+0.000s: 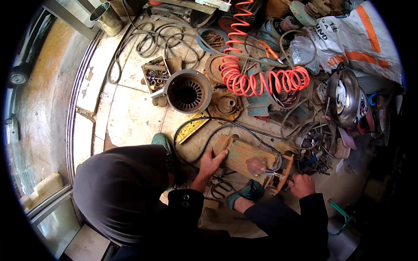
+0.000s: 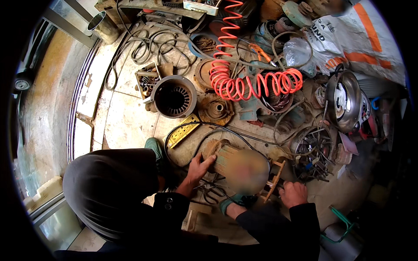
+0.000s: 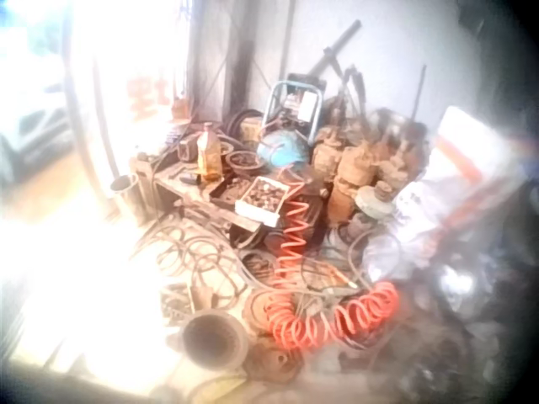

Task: The person sits on the floor in a cluttered workshop and works on a cylindrical mechanical part. They use a hammer to tap the part, then use a screwdriver to manipulate a component inside the part's opening.

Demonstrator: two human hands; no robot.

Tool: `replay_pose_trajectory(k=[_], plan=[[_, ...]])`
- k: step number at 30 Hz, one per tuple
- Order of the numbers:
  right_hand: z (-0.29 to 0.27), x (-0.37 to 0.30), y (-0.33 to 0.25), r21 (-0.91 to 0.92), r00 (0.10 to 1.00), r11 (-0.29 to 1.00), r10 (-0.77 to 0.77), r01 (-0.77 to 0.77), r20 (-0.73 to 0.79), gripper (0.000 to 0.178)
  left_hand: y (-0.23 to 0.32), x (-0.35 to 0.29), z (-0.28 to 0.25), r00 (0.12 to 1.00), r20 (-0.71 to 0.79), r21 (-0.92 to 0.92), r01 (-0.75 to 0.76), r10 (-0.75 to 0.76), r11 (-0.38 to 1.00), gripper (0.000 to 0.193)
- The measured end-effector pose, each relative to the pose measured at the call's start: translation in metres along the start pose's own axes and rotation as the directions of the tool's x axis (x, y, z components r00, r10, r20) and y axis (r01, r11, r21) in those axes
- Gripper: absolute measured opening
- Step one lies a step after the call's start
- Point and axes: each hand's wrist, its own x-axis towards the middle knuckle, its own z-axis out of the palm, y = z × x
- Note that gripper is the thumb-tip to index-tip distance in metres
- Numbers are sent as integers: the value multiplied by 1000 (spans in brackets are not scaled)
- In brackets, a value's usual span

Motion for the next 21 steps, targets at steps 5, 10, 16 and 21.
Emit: replay_pose_trajectory(k=[5,10,16,21], plan=[[-44,-19,-45,-21,1000,1000,-19,19,-12,38,3,-5,-11,994,88,-293,92,-69,952,64],[-58,-24,-66,-90,989,991,-105,95,-109,36,-5,-9,-21,966,219,-454,227,-139,861,55],[-74,-17,-85,-161,942,974,-198,159,-271,35,-26,-3,-24,989,130,-497,121,-64,859,55],[-92,-13,-108,-186,925,960,-257,210,-281,32,-62,21,-27,991,-52,-243,-129,120,961,59]])
